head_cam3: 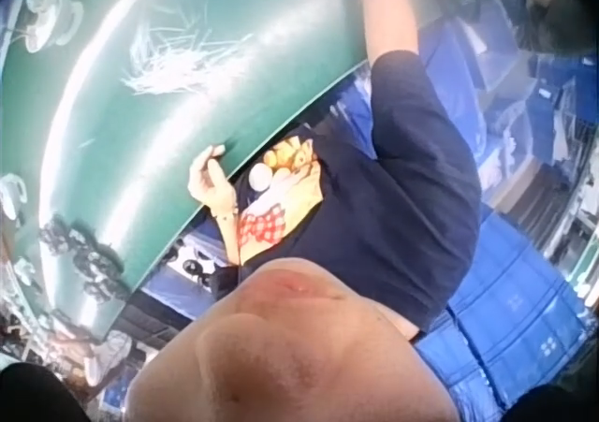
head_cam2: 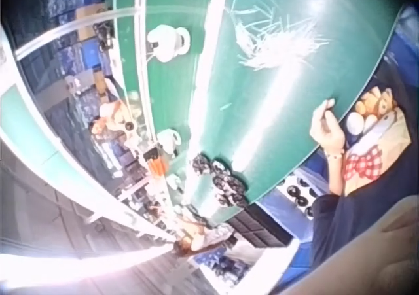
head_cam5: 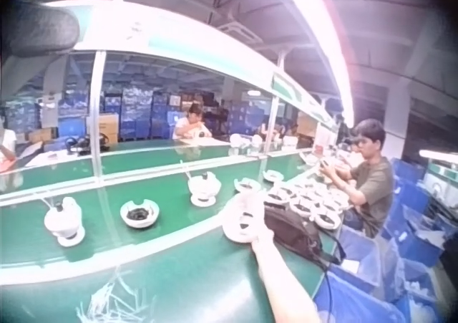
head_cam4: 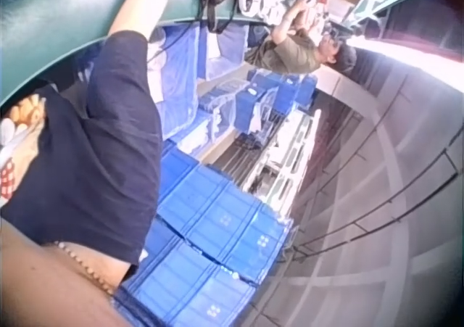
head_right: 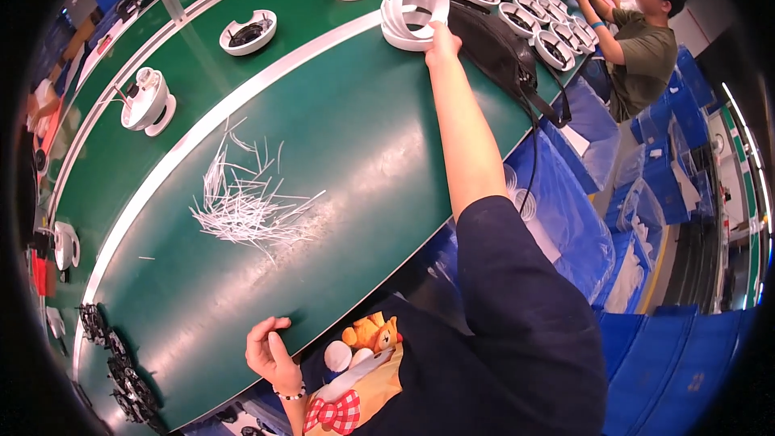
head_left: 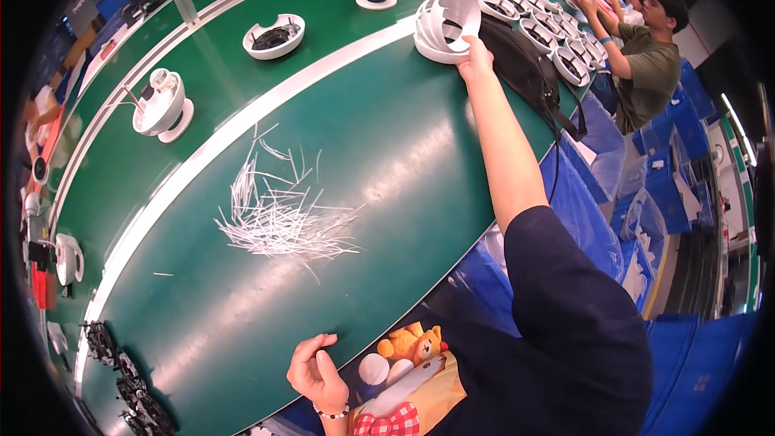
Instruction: Assembling electronic circuit boards into plastic housings and organizing them on an assembly line.
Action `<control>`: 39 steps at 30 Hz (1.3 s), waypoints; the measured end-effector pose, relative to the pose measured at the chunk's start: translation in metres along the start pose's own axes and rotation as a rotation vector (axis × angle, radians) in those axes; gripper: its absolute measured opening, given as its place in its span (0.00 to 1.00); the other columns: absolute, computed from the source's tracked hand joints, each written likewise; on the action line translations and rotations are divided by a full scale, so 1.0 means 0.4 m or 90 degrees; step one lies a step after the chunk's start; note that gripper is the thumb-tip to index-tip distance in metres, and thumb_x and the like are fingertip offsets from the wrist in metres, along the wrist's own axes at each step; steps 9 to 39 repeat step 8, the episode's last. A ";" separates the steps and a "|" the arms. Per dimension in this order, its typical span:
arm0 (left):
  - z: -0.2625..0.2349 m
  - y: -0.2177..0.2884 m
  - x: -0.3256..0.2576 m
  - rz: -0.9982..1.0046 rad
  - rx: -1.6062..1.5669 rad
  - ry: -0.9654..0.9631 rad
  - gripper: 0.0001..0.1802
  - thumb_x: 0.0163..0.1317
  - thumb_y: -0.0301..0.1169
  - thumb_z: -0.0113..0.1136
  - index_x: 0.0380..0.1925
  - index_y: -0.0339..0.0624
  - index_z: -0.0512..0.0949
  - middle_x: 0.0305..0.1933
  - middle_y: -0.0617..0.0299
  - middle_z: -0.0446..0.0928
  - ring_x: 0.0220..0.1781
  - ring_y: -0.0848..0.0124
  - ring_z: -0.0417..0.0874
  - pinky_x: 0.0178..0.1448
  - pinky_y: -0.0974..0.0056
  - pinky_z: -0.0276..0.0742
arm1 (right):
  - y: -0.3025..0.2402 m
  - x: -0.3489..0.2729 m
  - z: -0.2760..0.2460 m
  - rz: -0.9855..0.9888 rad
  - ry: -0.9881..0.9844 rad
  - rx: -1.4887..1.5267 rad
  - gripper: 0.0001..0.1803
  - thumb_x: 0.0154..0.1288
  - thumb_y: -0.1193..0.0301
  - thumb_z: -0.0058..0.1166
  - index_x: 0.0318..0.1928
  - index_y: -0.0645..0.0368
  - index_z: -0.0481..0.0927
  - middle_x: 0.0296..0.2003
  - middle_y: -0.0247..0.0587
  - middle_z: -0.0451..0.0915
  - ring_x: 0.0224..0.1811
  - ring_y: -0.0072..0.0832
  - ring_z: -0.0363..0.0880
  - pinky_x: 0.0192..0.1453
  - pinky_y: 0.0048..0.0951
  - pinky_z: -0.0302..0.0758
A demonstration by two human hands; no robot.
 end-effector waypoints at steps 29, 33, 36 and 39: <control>0.001 -0.012 -0.003 -0.002 0.019 -0.012 0.10 0.56 0.22 0.44 0.37 0.29 0.70 0.31 0.50 0.74 0.34 0.64 0.77 0.44 0.64 0.71 | -0.065 0.005 -0.156 -0.165 -0.073 -0.285 0.38 0.47 0.66 0.59 0.51 0.78 0.56 0.48 0.60 0.67 0.52 0.32 0.66 0.57 0.32 0.60; 0.001 -0.012 -0.003 -0.002 0.019 -0.012 0.10 0.56 0.22 0.44 0.37 0.29 0.70 0.31 0.50 0.74 0.34 0.64 0.77 0.44 0.64 0.71 | -0.065 0.005 -0.156 -0.165 -0.073 -0.285 0.38 0.47 0.66 0.59 0.51 0.78 0.56 0.48 0.60 0.67 0.52 0.32 0.66 0.57 0.32 0.60; 0.001 -0.012 -0.003 -0.002 0.019 -0.012 0.10 0.56 0.22 0.44 0.37 0.29 0.70 0.31 0.50 0.74 0.34 0.64 0.77 0.44 0.64 0.71 | -0.065 0.005 -0.156 -0.165 -0.073 -0.285 0.38 0.47 0.66 0.59 0.51 0.78 0.56 0.48 0.60 0.67 0.52 0.32 0.66 0.57 0.32 0.60; 0.001 -0.012 -0.003 -0.002 0.019 -0.012 0.10 0.56 0.22 0.44 0.37 0.29 0.70 0.31 0.50 0.74 0.34 0.64 0.77 0.44 0.64 0.71 | -0.065 0.005 -0.156 -0.165 -0.073 -0.285 0.38 0.47 0.66 0.59 0.51 0.78 0.56 0.48 0.60 0.67 0.52 0.32 0.66 0.57 0.32 0.60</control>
Point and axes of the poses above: each hand's wrist, its own x-axis towards the middle knuckle, its own z-axis out of the palm, y = z × x, the point moved 2 cm from there along x, towards the middle knuckle
